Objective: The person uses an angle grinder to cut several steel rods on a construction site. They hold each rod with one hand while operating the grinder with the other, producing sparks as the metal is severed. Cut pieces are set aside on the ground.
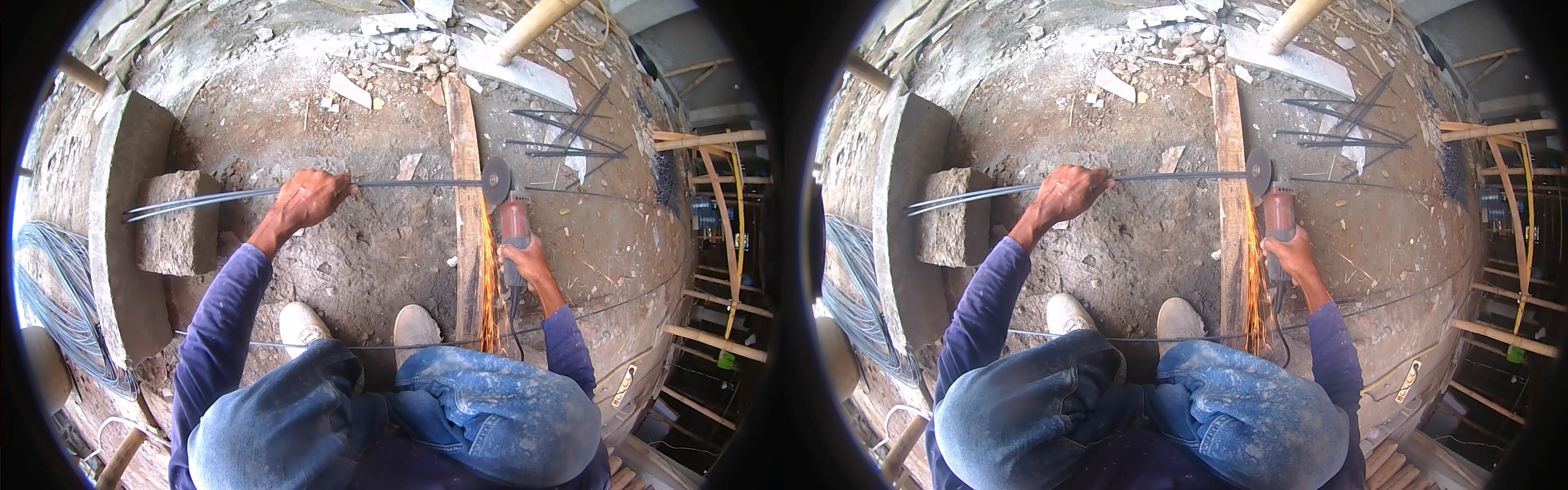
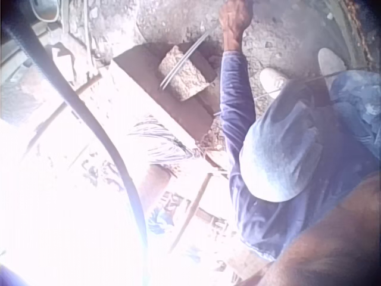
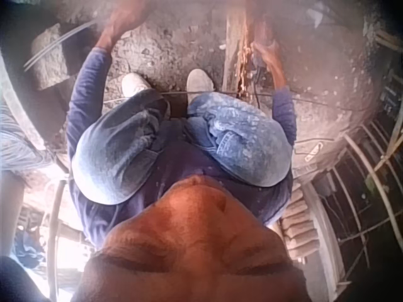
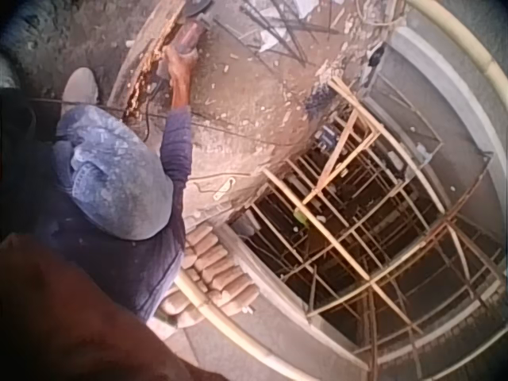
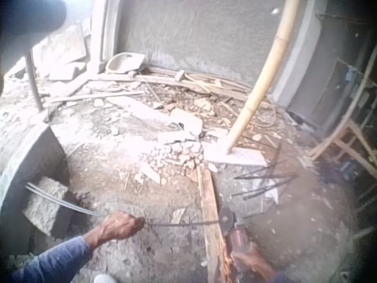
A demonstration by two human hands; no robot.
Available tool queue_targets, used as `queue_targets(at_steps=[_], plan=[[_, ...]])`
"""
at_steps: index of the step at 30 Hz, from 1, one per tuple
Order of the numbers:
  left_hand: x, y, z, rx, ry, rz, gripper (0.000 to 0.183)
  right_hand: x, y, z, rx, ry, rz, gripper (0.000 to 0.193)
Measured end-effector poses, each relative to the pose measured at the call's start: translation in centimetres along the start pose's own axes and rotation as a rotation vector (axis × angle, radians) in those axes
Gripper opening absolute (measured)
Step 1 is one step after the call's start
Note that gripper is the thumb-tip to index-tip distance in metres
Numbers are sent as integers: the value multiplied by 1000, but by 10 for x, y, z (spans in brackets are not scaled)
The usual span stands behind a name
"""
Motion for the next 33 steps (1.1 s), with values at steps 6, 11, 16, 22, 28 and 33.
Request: queue_targets(at_steps=[6, 11, 16, 22, 28, 33], plan=[[-1, 0, 0, 9, 0, 21, 39, -1, 4, 6, 25, -19, -27, 39], [1, 0, -2, 6, -22, 13, 39, -6, 2, 9, -1, -56, 11, 39], [-1, -1, 0, 9, -10, 26, 42, -3, -1, 6, 36, -34, -14, 38], [0, -1, -1, 5, -10, 20, 40, -1, 6, 2, 52, -55, -11, 38], [-1, -1, 0, 11, -7, 29, 40, -2, -4, 4, 62, -37, -14, 40], [0, 0, -1, 1, -4, 10, 41, 0, -3, -4, 33, -27, -2, 37]])
Point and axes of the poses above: each hand's wrist, its own y-axis towards the middle knuckle, its own x-axis out of the palm, z = x × y, the point moved 10 cm from there along y, towards the middle knuckle, and after that the axes turned 11 degrees about -x, right-handed, at the moved point
